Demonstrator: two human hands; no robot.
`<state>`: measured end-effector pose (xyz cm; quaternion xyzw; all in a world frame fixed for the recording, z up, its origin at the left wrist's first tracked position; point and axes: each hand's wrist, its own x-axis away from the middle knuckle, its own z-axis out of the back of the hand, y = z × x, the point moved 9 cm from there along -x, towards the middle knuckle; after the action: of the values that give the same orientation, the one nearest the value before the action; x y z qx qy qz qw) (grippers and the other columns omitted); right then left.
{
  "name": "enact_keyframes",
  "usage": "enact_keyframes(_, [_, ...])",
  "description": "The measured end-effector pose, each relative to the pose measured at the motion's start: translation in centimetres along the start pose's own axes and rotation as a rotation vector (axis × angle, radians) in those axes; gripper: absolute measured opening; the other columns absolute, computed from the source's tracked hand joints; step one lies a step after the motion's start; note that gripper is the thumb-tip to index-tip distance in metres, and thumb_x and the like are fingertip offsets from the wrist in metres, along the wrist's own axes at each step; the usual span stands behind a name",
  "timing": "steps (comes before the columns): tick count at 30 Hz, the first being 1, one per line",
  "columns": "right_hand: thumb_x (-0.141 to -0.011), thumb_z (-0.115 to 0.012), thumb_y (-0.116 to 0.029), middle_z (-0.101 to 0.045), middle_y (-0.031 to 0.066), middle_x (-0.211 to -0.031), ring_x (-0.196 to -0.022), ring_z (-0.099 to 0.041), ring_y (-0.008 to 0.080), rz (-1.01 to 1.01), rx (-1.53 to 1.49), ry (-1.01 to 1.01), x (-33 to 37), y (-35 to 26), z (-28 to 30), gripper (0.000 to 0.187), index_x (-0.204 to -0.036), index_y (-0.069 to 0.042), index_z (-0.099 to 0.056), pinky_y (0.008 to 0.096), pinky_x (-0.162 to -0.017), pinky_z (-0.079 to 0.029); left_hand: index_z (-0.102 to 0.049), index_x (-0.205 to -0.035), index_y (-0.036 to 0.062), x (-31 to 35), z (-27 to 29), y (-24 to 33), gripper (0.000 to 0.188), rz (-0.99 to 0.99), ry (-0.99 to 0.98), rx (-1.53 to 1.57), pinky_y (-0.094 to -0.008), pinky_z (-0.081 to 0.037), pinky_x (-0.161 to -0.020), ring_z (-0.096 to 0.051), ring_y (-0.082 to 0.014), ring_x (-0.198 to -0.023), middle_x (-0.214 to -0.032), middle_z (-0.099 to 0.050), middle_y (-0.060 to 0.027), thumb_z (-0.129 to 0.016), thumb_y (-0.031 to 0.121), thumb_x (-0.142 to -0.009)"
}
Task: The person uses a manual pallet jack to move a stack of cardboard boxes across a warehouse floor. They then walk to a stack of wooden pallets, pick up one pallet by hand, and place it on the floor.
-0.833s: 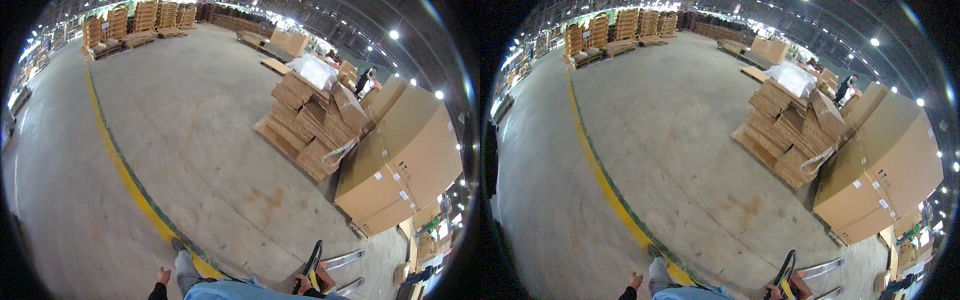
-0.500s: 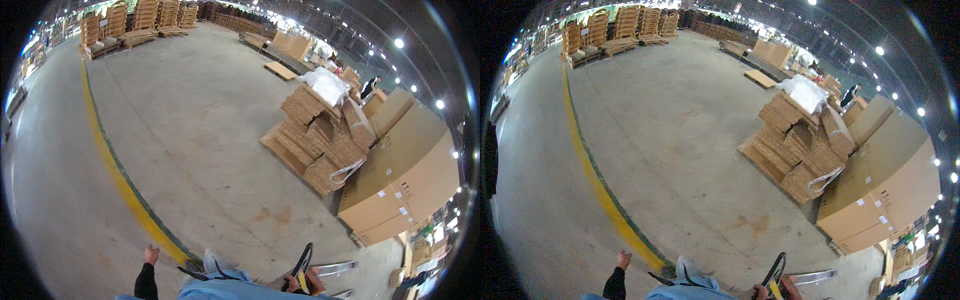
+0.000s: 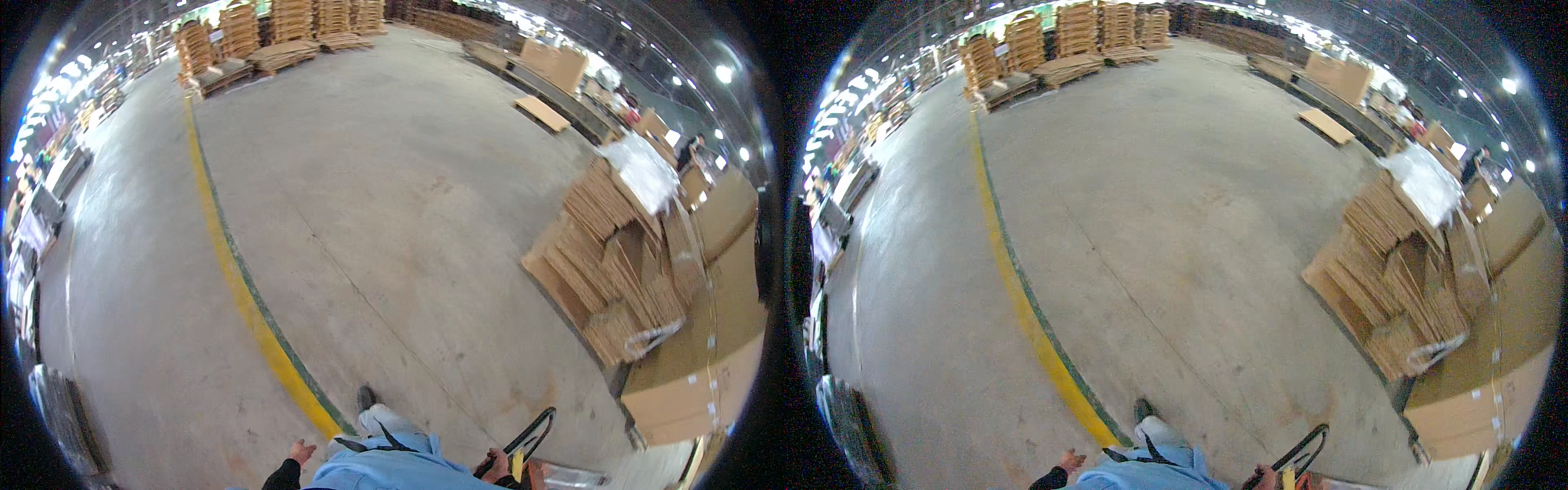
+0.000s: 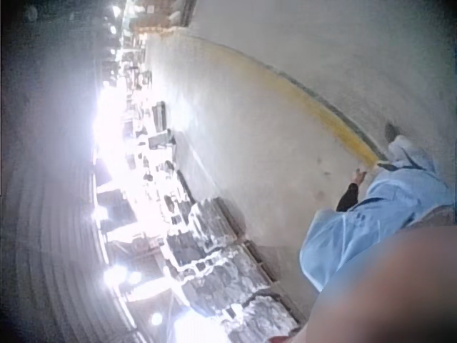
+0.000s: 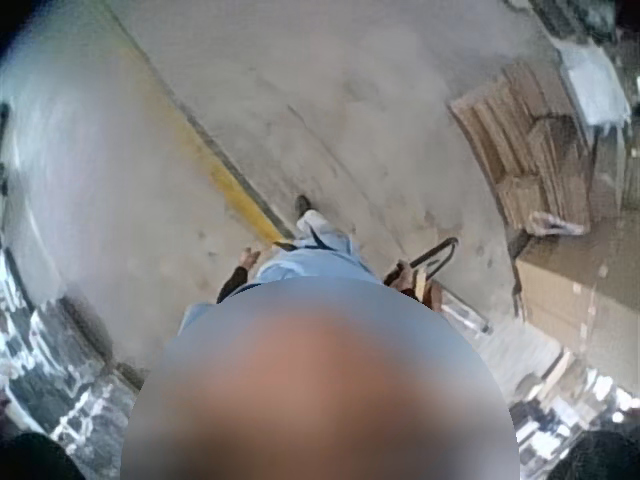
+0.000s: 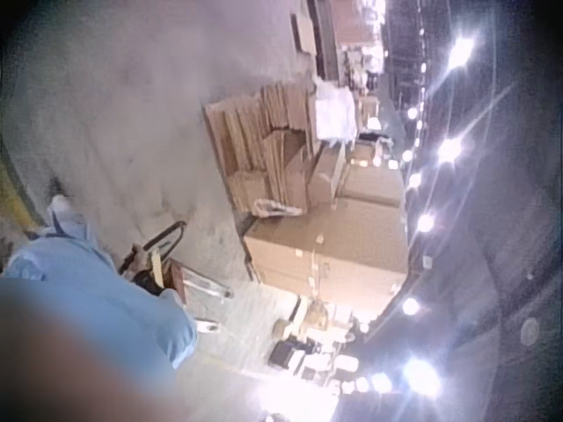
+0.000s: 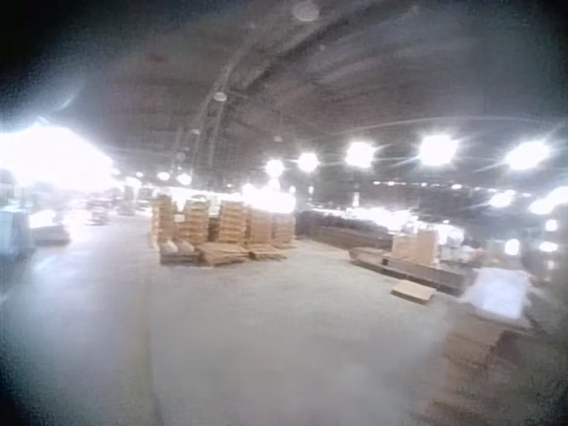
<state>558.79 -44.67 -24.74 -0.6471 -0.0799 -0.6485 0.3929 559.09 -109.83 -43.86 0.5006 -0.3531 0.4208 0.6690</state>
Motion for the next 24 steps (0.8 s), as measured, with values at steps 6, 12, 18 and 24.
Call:
enact_keyframes(6, [-0.076,-0.061,-0.031,-0.045,0.0045,-0.057,-0.05,-0.045,0.0235,0.01,0.097,-0.046,-1.3,-6.7,-16.8,0.023,-0.07,-0.012,-0.049,0.0398,-0.048,-0.039,-0.051,-0.126,-0.0094,-7.3,11.5,15.9,0.064,-0.107,0.179,0.183,-0.0385,-0.052,-0.077,-0.065,-0.0319,-0.09,-0.102,-0.066,-0.0232,-0.073,0.025,-0.076])
enact_keyframes(12, [-0.078,-0.059,-0.026,-0.047,0.0054,-0.055,-0.047,-0.048,0.0235,0.3,0.082,0.099,1.9,-14.2,-35.6,0.02,-0.067,-0.011,-0.051,0.0415,-0.047,-0.045,-0.04,-0.136,-0.0067,-17.8,17.0,36.1,0.068,-0.25,0.194,0.334,-0.031,-0.05,-0.058,-0.062,-0.0179,-0.068,-0.088,-0.067,-0.0126,-0.071,0.01,-0.078])
enact_keyframes(18, [-0.08,-0.063,-0.024,-0.043,0.0013,-0.057,-0.05,-0.044,0.0194,0.008,-0.121,-0.018,4.5,-17.3,-51.7,0.02,-0.071,-0.013,-0.049,0.0349,-0.049,-0.039,-0.033,-0.141,-0.005,-27.6,18.9,53.3,0.072,-0.222,0.016,0.18,-0.0294,-0.045,-0.047,-0.058,-0.0161,-0.06,-0.079,-0.063,-0.0099,-0.069,0.013,-0.081])
enact_keyframes(24, [-0.079,-0.066,-0.029,-0.045,0.0043,-0.059,-0.051,-0.049,0.022,-0.003,-0.14,-0.053,3.1,-19.3,-66.5,0.023,-0.077,-0.011,-0.051,0.0384,-0.049,-0.042,-0.024,-0.143,-0.0041,-35.5,27.2,75.0,0.075,-0.349,-0.074,0.026,-0.0273,-0.048,-0.053,-0.06,-0.0165,-0.068,-0.089,-0.065,-0.0103,-0.065,0.016,-0.084])
